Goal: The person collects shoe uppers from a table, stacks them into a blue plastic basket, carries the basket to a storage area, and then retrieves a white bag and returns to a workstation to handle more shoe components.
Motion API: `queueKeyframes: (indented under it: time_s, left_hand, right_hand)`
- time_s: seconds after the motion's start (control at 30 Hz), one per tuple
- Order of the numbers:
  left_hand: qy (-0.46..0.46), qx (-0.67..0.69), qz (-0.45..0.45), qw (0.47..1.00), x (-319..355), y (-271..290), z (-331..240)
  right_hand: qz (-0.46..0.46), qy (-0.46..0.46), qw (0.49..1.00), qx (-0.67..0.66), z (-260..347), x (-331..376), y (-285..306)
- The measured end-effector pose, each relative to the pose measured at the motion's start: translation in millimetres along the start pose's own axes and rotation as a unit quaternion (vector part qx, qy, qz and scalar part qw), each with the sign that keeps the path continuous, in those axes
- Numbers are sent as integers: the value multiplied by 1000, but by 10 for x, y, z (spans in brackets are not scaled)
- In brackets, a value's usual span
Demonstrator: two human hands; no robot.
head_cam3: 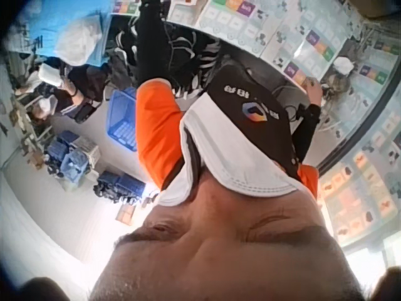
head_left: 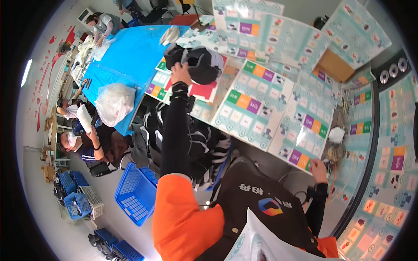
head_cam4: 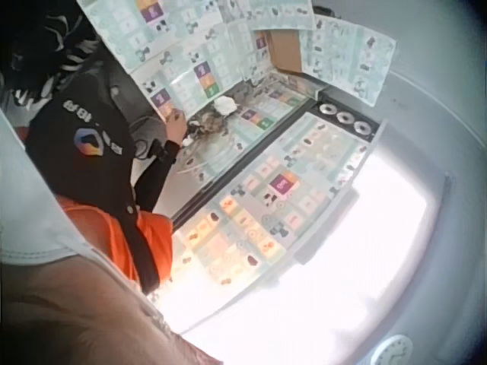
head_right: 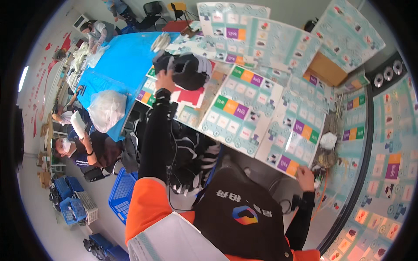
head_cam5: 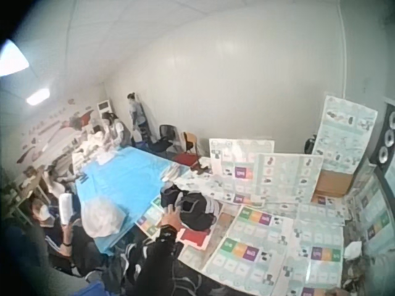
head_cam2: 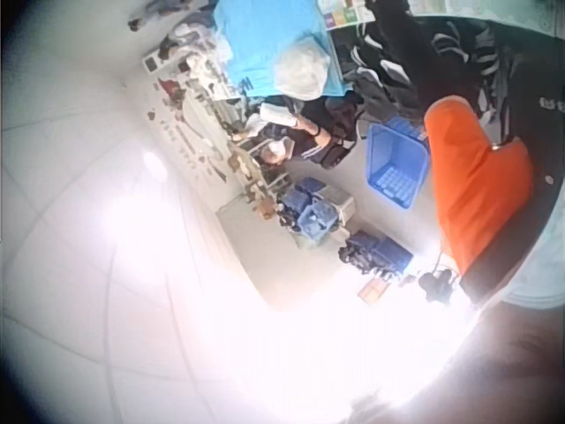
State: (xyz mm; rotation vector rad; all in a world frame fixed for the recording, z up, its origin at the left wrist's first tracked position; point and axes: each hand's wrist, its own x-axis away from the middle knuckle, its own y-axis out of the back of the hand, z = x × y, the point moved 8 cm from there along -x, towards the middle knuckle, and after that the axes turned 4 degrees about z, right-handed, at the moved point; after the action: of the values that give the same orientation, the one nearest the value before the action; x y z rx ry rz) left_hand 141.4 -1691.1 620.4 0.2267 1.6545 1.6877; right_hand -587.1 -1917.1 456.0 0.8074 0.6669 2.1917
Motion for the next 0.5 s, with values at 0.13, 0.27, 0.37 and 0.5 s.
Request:
queueKeyframes:
  time_s: [0.13, 0.27, 0.37, 0.5]
  left_hand:
    - [81, -81, -70, 991, 216, -956, -70]
    - [20, 146, -108, 983, 606, 21, -1142]
    - [61, 226, -88, 968, 1035, 116, -1095]
    - [134, 323, -77, 934, 1862, 411, -860]
  right_hand:
    - [54, -70, 994, -67, -502, 388, 40]
    - [75, -75, 991, -83, -694, 374, 133]
    - [155, -57, 983, -84, -446, -34, 3]
    - [204, 12, 979, -24, -37, -732, -96]
